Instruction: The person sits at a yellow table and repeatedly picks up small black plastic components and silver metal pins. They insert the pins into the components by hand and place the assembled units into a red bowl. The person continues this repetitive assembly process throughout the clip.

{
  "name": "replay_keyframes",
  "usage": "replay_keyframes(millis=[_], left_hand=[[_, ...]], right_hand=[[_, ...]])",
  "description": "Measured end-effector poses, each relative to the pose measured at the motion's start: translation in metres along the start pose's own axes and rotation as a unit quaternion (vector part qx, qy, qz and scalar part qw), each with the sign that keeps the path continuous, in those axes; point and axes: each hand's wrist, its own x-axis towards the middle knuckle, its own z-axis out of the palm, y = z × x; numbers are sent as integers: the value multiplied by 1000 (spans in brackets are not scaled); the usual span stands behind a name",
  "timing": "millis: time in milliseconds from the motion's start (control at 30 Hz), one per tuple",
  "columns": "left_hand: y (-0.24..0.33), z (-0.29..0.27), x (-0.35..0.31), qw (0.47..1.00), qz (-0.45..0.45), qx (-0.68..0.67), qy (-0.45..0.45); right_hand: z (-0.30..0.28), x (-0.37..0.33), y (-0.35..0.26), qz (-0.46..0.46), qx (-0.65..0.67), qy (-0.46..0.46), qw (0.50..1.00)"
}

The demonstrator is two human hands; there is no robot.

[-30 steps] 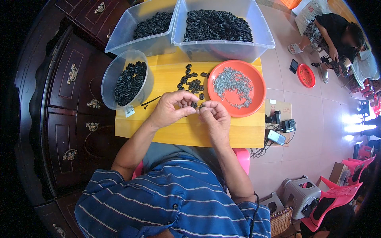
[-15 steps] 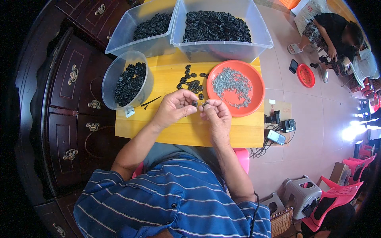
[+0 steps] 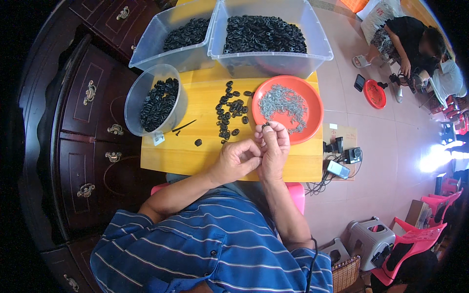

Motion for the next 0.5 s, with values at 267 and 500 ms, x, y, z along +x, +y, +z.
replay_keyframes(millis=[267,500], left_hand=[[10,-11,-4,998,14,59,-14],[9,-48,2,998,32,10,58]], right_hand=[[1,-2,1,13,-40,-54,998],[0,-2,2,23,-98,-83,991]])
